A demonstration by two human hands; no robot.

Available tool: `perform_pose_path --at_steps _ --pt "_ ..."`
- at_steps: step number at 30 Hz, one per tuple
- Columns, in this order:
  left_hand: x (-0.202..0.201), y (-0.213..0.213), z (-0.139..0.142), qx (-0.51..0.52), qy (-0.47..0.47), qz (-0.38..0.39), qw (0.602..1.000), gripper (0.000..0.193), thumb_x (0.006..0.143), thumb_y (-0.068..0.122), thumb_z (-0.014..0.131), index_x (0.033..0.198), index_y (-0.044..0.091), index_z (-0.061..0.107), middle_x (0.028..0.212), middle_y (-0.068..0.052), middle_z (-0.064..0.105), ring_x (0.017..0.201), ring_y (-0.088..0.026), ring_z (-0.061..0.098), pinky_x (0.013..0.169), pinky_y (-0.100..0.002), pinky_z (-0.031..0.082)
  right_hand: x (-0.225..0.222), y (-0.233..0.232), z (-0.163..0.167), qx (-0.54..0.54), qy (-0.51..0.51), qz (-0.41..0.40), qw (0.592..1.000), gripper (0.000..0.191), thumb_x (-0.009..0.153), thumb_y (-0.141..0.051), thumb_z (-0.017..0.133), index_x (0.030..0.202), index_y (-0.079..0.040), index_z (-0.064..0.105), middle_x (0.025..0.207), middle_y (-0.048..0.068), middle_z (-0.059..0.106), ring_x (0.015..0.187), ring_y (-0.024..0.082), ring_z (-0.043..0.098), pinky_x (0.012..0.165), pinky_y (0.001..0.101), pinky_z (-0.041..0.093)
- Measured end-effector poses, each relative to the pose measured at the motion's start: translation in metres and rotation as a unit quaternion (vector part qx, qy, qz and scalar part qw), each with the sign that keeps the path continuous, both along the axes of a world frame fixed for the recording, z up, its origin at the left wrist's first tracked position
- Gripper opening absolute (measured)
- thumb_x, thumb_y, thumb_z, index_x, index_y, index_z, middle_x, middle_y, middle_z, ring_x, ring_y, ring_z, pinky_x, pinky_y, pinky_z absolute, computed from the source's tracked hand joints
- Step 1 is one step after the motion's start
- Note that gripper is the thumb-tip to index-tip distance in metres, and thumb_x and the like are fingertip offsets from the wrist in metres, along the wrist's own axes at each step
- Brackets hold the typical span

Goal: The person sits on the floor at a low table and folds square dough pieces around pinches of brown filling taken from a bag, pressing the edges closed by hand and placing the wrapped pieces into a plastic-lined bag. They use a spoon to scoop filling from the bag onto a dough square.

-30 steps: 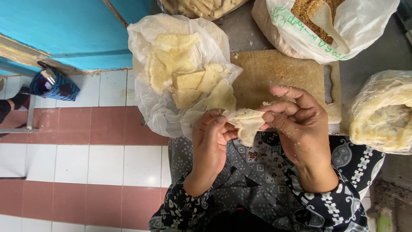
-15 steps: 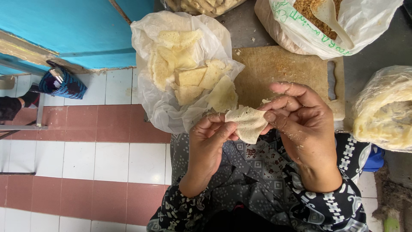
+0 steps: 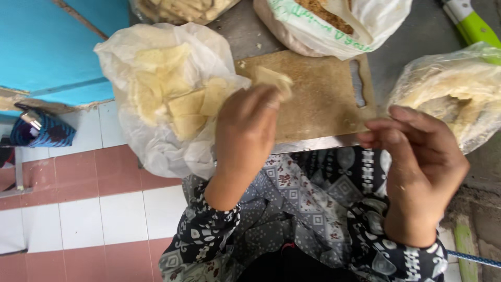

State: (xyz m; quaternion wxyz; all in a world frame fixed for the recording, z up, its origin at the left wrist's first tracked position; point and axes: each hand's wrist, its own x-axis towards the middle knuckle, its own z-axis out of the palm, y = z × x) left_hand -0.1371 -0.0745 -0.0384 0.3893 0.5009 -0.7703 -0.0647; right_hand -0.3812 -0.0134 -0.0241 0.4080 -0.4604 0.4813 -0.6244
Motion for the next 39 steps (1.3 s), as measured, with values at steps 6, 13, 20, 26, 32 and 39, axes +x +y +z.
perform_pose_path --at_steps 6,13,20,26,32,39 --pt "-0.012 0.017 -0.006 0.05 -0.153 -0.057 0.985 0.042 0.104 0.016 0.057 0.145 0.006 0.058 0.15 -0.01 0.059 0.142 -0.026 0.054 0.123 -0.048 0.034 -0.046 0.039 -0.006 0.009 0.088 -0.15 0.985 0.015 0.114 0.005 0.06 0.129 0.007 0.058 0.112 0.018 0.07 0.089 0.017 0.07 0.08 0.0259 0.057" --pt "-0.012 0.041 -0.002 0.075 -0.24 -0.07 0.965 0.06 0.1 0.041 0.054 0.152 0.011 0.049 0.158 -0.009 0.046 0.147 -0.028 0.04 0.121 -0.056 0.023 -0.076 0.045 -0.002 -0.027 0.499 -0.174 0.848 0.023 0.101 0.014 0.067 0.121 0.004 0.073 0.109 0.015 0.06 0.092 0.021 0.06 0.077 0.0285 0.05" --pt "-0.009 0.054 0.002 0.05 -0.124 -0.081 0.988 0.048 0.102 0.03 0.064 0.145 0.009 0.059 0.136 -0.01 0.067 0.122 -0.026 0.066 0.111 -0.052 0.045 -0.086 0.024 0.005 -0.047 0.583 -0.114 0.803 0.031 0.096 0.006 0.072 0.125 -0.005 0.077 0.108 0.013 0.06 0.092 0.027 0.059 0.079 0.0377 0.05" --pt "-0.005 0.019 0.009 0.034 -0.059 0.062 0.996 0.021 0.108 0.012 0.063 0.127 0.005 0.071 0.12 -0.013 0.07 0.109 -0.031 0.069 0.09 -0.041 0.056 -0.094 -0.006 0.009 -0.004 0.657 -0.123 0.744 0.013 0.104 -0.006 0.072 0.116 -0.008 0.077 0.106 0.009 0.06 0.098 0.03 0.061 0.085 0.0421 0.052" --pt "-0.014 -0.01 0.02 0.084 -0.131 0.097 0.983 0.025 0.095 0.018 0.073 0.116 0.003 0.071 0.108 -0.016 0.065 0.097 -0.037 0.065 0.078 -0.046 0.052 -0.088 -0.018 0.01 0.022 0.724 -0.084 0.684 0.028 0.093 -0.006 0.066 0.116 -0.014 0.079 0.102 0.009 0.059 0.097 0.03 0.061 0.083 0.0433 0.05" --pt "-0.009 -0.024 0.022 0.101 -0.111 0.051 0.987 0.009 0.094 0.014 0.07 0.097 0.007 0.066 0.103 -0.013 0.063 0.099 -0.036 0.063 0.083 -0.048 0.05 -0.088 -0.032 0.016 0.03 0.709 -0.061 0.702 0.021 0.096 -0.004 0.062 0.107 -0.014 0.077 0.111 0.011 0.061 0.104 0.033 0.064 0.09 0.0463 0.051"
